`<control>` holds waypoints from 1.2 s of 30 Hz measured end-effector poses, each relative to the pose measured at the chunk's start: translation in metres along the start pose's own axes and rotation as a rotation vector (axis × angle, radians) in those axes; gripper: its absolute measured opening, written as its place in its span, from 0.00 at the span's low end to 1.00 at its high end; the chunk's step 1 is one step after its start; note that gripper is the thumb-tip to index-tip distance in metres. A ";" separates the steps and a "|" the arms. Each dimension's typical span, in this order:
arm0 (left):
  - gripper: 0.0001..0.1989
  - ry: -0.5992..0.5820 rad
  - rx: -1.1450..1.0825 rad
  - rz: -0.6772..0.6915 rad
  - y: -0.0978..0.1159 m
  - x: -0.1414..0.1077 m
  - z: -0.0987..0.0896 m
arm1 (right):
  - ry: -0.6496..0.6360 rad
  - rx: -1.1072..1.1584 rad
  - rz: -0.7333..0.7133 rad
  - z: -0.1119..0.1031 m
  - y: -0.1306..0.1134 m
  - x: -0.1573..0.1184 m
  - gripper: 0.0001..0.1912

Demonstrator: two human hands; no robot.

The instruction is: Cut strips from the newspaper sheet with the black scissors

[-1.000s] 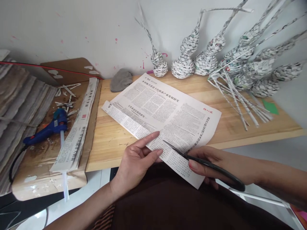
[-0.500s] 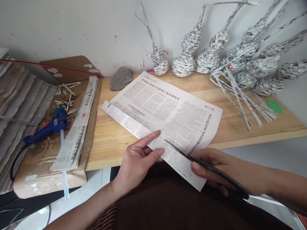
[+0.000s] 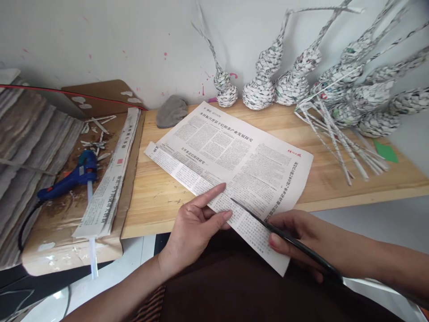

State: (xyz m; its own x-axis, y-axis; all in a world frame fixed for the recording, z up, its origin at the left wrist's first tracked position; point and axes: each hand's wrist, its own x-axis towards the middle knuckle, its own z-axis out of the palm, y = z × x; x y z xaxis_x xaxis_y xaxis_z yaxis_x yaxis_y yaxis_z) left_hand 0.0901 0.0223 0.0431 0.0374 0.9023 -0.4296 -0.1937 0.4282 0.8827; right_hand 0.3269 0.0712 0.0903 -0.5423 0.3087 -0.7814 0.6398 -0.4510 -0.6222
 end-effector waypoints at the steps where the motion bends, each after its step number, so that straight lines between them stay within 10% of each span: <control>1: 0.36 -0.017 0.007 -0.021 0.001 -0.001 0.001 | 0.014 -0.025 0.035 -0.001 -0.003 0.000 0.25; 36: 0.31 0.024 -0.025 0.050 0.013 0.002 0.003 | 0.076 -0.216 -0.132 -0.005 -0.007 0.007 0.22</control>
State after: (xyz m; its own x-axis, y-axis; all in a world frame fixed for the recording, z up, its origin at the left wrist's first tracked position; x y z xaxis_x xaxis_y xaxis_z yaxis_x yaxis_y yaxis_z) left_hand 0.0904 0.0294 0.0546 0.0036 0.9211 -0.3894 -0.2191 0.3807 0.8984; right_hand 0.3214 0.0805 0.0894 -0.5917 0.4189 -0.6888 0.6721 -0.2156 -0.7084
